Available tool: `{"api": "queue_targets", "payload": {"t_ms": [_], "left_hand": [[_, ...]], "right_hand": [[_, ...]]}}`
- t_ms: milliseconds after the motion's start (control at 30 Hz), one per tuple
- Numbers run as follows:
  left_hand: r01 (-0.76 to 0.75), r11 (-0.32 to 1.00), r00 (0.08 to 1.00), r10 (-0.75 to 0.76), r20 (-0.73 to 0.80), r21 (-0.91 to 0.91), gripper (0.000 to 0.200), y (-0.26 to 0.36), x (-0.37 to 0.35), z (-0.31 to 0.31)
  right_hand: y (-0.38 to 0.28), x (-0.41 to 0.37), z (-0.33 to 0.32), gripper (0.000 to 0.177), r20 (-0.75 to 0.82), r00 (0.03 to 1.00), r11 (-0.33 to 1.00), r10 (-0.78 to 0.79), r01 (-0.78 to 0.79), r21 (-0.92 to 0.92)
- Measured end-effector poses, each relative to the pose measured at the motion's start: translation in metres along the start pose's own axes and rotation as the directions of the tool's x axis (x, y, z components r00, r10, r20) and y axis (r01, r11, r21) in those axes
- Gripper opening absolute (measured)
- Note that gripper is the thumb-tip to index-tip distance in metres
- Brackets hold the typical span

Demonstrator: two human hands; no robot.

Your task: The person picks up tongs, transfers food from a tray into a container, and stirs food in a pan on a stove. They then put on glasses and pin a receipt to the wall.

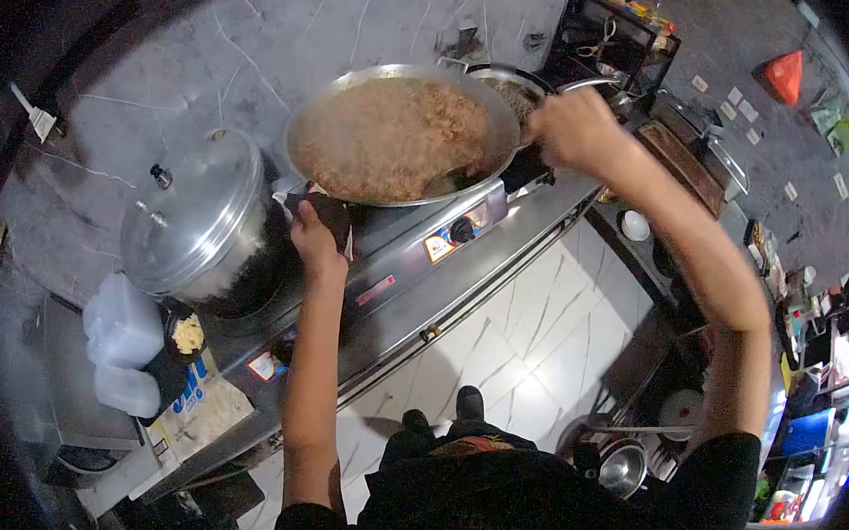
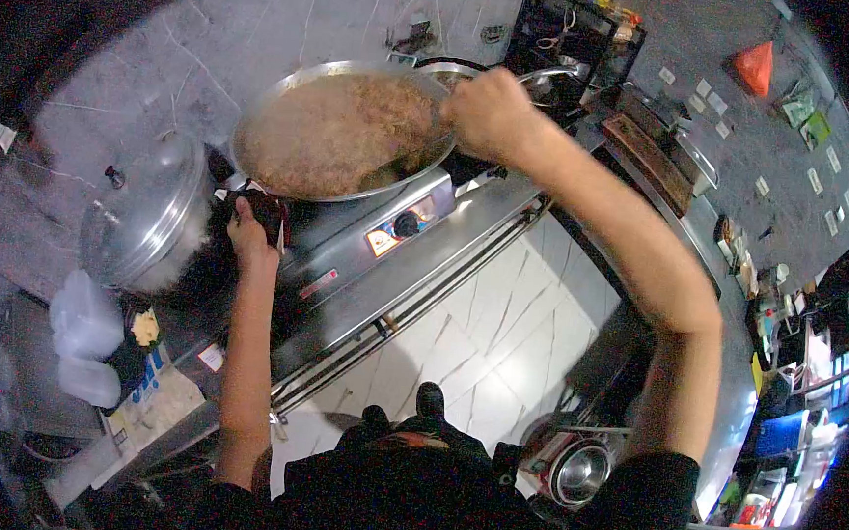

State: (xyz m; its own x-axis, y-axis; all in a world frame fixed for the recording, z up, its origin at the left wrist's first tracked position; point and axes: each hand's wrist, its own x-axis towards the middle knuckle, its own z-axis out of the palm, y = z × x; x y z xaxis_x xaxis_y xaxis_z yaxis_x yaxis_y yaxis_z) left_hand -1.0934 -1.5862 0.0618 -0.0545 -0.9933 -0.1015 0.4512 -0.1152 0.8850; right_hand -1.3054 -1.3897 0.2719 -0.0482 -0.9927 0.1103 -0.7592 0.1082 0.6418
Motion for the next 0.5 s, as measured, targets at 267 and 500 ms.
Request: {"api": "queue_targets", "payload": {"t_ms": [267,500], "left_hand": [[0.059,0.997,0.998,-0.059,-0.006,-0.059,0.036,-0.015,-0.008,-0.032],[0.353,0.908,0.934,-0.328,0.142,-0.225,0.033,-0.028,-0.101,-0.112]], "right_hand": [[-0.076,0.012,0.085,0.013,0.086,0.941,0.941,0.326,-0.332,0.063],[-0.087,-0.045,0.062,0.052,-0.316,0.915,0.967,0.250,-0.253,0.033]]}}
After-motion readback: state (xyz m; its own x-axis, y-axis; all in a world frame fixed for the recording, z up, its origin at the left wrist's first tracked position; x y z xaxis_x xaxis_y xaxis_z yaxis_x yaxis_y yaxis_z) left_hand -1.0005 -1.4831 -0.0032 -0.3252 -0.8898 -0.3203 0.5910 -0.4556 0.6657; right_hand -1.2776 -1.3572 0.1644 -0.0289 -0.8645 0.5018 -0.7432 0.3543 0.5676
